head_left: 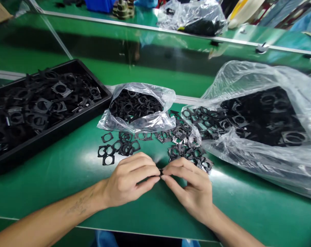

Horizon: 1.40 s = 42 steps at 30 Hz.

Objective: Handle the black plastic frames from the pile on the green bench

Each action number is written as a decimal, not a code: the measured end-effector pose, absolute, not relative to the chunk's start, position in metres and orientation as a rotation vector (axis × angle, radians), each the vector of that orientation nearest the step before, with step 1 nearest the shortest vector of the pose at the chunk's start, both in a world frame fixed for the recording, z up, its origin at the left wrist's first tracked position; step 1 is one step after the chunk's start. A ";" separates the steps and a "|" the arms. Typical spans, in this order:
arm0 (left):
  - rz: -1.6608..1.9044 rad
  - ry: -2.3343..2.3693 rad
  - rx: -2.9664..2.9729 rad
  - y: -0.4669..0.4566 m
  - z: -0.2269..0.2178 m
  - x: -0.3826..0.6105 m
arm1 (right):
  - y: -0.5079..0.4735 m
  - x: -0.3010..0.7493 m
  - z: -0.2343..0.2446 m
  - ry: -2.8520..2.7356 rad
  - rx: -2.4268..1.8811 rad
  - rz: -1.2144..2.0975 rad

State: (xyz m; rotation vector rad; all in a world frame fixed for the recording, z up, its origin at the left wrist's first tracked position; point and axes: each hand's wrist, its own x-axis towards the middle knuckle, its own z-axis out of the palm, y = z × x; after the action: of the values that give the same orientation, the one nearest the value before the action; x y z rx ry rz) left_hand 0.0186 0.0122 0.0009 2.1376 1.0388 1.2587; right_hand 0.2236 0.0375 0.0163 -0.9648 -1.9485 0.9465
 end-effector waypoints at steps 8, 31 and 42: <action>1.191 1.138 1.842 0.012 0.001 0.017 | 0.044 0.223 0.016 -1.613 -1.102 1.350; 1.016 1.202 1.083 0.017 0.002 0.025 | 0.049 0.224 0.021 -1.302 -1.148 1.895; 1.053 1.178 1.105 0.021 -0.003 0.031 | 0.053 0.229 0.010 -1.479 -1.183 1.693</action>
State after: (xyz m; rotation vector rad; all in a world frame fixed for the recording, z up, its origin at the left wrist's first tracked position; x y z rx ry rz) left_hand 0.0313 0.0206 -0.0029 1.1047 1.1781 1.0533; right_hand 0.2292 0.0530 0.0105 -1.1827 -1.4788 1.6928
